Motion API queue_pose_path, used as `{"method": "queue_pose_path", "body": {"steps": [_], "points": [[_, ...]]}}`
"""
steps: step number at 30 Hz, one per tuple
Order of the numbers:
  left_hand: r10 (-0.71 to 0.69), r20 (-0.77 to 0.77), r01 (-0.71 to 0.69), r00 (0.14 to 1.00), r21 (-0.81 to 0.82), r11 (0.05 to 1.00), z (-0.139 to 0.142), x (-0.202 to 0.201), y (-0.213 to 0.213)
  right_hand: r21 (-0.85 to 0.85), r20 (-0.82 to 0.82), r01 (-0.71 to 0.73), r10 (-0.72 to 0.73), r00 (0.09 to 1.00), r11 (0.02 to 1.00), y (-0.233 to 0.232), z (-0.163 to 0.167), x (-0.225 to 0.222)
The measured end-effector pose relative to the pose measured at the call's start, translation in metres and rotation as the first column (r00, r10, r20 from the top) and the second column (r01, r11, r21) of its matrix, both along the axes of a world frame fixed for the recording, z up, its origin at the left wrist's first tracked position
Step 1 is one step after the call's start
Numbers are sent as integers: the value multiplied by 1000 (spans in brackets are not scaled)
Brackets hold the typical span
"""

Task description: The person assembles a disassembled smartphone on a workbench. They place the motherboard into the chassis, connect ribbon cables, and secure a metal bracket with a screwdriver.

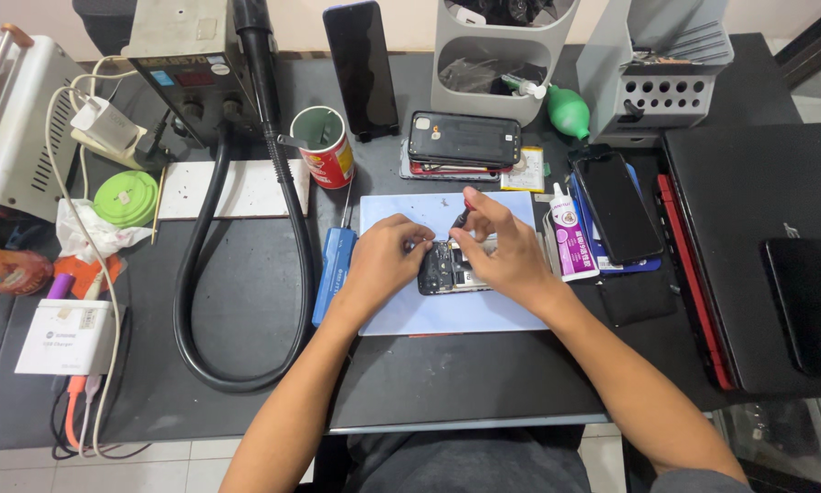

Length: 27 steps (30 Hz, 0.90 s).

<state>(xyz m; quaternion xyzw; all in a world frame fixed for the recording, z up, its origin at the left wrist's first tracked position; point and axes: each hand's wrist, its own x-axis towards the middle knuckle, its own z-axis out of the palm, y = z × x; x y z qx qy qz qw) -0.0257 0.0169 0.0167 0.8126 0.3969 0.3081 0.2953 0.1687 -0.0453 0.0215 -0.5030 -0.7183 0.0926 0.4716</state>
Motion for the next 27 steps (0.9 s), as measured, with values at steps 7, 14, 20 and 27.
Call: {"method": "queue_pose_path", "body": {"steps": [7, 14, 20, 27], "points": [[5, -5, -5, 1000, -14, 1000, 1, -1, -1, 15, -46, -93, 94, 995, 996, 1, 2, 1], [-1, 7, 1, 1000, -10, 1000, -1, 0, 0, 26, -47, -81, 82, 996, 996, 1, 0, -1], [3, -7, -3, 1000, -20, 1000, -1, 1, 0, 10, -59, -61, 62, 996, 998, 2, -3, 0], [3, -38, -3, 999, -5, 1000, -2, 1, 1, 18, -82, -110, 111, 990, 994, 1, -6, 2]]}}
